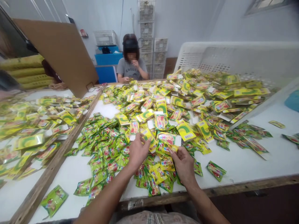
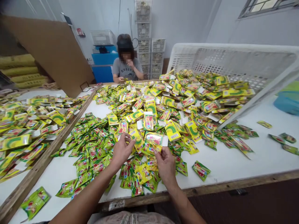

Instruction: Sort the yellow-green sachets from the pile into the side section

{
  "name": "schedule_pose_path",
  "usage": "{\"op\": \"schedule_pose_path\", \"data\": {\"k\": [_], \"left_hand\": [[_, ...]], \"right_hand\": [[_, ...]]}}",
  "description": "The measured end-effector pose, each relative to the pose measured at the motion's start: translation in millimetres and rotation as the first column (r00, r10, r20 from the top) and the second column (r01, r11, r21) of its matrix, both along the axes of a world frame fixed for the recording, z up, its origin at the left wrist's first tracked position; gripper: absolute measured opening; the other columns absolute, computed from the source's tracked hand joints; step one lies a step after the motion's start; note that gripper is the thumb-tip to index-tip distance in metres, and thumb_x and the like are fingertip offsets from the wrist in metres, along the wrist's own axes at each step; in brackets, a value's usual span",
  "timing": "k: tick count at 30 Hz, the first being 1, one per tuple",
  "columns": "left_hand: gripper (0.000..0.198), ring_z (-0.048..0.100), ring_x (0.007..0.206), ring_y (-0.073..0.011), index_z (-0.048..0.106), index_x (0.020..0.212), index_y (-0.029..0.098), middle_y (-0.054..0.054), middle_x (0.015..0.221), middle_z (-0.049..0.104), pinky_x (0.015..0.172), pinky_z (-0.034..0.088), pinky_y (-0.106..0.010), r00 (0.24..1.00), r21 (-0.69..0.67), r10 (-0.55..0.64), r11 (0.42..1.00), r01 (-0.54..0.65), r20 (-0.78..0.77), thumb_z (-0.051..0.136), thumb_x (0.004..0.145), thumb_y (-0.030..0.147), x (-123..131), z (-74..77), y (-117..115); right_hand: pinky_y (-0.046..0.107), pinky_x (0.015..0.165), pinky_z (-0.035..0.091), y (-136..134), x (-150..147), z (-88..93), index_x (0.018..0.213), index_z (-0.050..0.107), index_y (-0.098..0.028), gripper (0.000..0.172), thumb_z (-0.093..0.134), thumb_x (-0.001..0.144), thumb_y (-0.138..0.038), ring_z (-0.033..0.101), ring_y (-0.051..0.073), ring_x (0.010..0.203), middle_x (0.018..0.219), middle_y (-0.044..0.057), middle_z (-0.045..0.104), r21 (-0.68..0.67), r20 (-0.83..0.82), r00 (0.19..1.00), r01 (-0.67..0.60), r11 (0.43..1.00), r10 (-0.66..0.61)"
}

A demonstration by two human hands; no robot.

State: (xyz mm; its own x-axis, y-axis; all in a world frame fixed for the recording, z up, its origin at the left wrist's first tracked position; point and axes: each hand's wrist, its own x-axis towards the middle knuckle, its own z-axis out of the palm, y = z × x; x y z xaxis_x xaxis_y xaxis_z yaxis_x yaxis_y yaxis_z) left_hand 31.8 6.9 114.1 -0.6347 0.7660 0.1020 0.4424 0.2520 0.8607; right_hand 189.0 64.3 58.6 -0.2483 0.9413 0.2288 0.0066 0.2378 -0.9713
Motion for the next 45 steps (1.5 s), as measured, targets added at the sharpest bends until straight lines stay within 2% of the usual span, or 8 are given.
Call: {"op": "schedule_pose_path", "data": {"k": [3, 7, 11, 15, 21, 26, 31, 45], "left_hand": [[0.064, 0.058, 0.095, -0.0320, 0.042, 0.123, 0.014, -0.017, 0.104, 0.057, 0.076, 0.042, -0.038, 0.937, -0.150, 0.018, 0.986, -0.074, -0.348, 0.048, 0.076, 0.059, 8.5, 4.2, 23.0], [0.066, 0.057, 0.097, -0.0344, 0.040, 0.130, 0.018, -0.021, 0.120, 0.045, 0.075, 0.042, -0.038, 0.916, -0.277, -0.062, 0.959, -0.055, -0.397, 0.060, 0.072, 0.042, 9.9, 3.9, 37.9], [0.077, 0.060, 0.072, -0.0215, 0.033, 0.136, 0.025, -0.015, 0.113, 0.051, 0.063, 0.043, -0.032, 0.999, -0.200, -0.025, 0.980, 0.018, -0.033, 0.061, 0.064, 0.020, -10.8, 3.7, 24.5], [0.089, 0.052, 0.053, -0.0092, 0.025, 0.140, 0.028, -0.004, 0.091, 0.055, 0.052, 0.042, -0.023, 0.897, 0.087, -0.087, 0.995, 0.055, 0.432, 0.056, 0.059, 0.010, -27.8, -5.9, -1.3], [0.088, 0.053, 0.051, -0.0100, 0.036, 0.134, 0.022, 0.004, 0.064, 0.055, 0.049, 0.041, -0.020, 0.765, 0.236, -0.171, 0.971, 0.026, 0.621, 0.058, 0.050, 0.005, -28.5, -16.0, -31.5], [0.060, 0.060, 0.065, -0.0088, 0.052, 0.104, 0.024, 0.005, 0.075, 0.062, 0.065, 0.049, -0.019, 0.570, 0.440, -0.207, 0.844, -0.306, 0.795, 0.064, 0.049, 0.003, -26.1, -13.1, -37.7], [0.047, 0.061, 0.074, -0.0082, 0.052, 0.090, 0.023, 0.004, 0.084, 0.064, 0.071, 0.049, -0.018, 0.472, 0.472, -0.303, 0.830, -0.296, 0.828, 0.071, 0.051, 0.004, -4.9, -17.1, -44.5], [0.030, 0.060, 0.073, -0.0163, 0.068, 0.078, 0.015, -0.002, 0.079, 0.068, 0.069, 0.043, -0.025, 0.804, 0.084, -0.356, 0.929, 0.361, 0.476, 0.078, 0.057, 0.035, -43.3, 7.9, -69.7]], "right_hand": [[0.026, 0.060, 0.044, 3.6, 9.2, -5.1, 0.075, 0.052, -0.019, 0.031, 0.059, 0.075, -0.049, 0.052, 0.015, 0.065, 0.064, 0.000, 0.055, 0.089, 0.044, 0.996, 0.076, 0.993, -0.080], [0.023, 0.055, 0.040, 4.7, 21.1, -5.5, 0.069, 0.047, -0.020, 0.032, 0.060, 0.074, -0.049, 0.046, 0.013, 0.059, 0.059, -0.003, 0.048, 0.105, 0.056, 0.993, 0.099, 0.990, -0.105], [0.022, 0.050, 0.036, 5.9, 28.5, -5.8, 0.063, 0.039, -0.021, 0.037, 0.065, 0.070, -0.046, 0.038, 0.010, 0.054, 0.055, -0.006, 0.038, 0.003, -0.011, 0.995, 0.099, 0.995, -0.099], [0.024, 0.054, 0.039, 1.8, 19.2, -4.5, 0.063, 0.041, -0.020, 0.035, 0.067, 0.068, -0.043, 0.044, 0.012, 0.058, 0.058, -0.004, 0.044, -0.106, -0.087, 0.996, -0.034, 0.994, 0.025], [0.025, 0.055, 0.042, -9.3, 0.6, 1.7, 0.061, 0.042, -0.021, 0.037, 0.072, 0.062, -0.042, 0.047, 0.012, 0.058, 0.058, -0.004, 0.048, -0.216, -0.123, 0.988, -0.121, 0.969, 0.095], [0.028, 0.073, 0.046, -22.7, -3.4, 15.6, 0.072, 0.054, -0.020, 0.031, 0.077, 0.059, -0.036, 0.057, 0.015, 0.073, 0.072, -0.001, 0.060, -0.382, -0.385, 0.889, -0.399, 0.834, 0.249], [0.030, 0.077, 0.046, -30.9, -19.1, 20.0, 0.078, 0.058, -0.021, 0.030, 0.077, 0.060, -0.037, 0.057, 0.016, 0.075, 0.076, 0.000, 0.062, -0.348, -0.428, 0.832, -0.511, 0.786, 0.352], [0.025, 0.066, 0.045, 7.5, -12.4, 40.6, 0.071, 0.052, -0.020, 0.029, 0.074, 0.063, -0.036, 0.053, 0.011, 0.066, 0.068, -0.003, 0.055, -0.138, -0.130, 0.890, -0.452, 0.881, 0.436]]}}
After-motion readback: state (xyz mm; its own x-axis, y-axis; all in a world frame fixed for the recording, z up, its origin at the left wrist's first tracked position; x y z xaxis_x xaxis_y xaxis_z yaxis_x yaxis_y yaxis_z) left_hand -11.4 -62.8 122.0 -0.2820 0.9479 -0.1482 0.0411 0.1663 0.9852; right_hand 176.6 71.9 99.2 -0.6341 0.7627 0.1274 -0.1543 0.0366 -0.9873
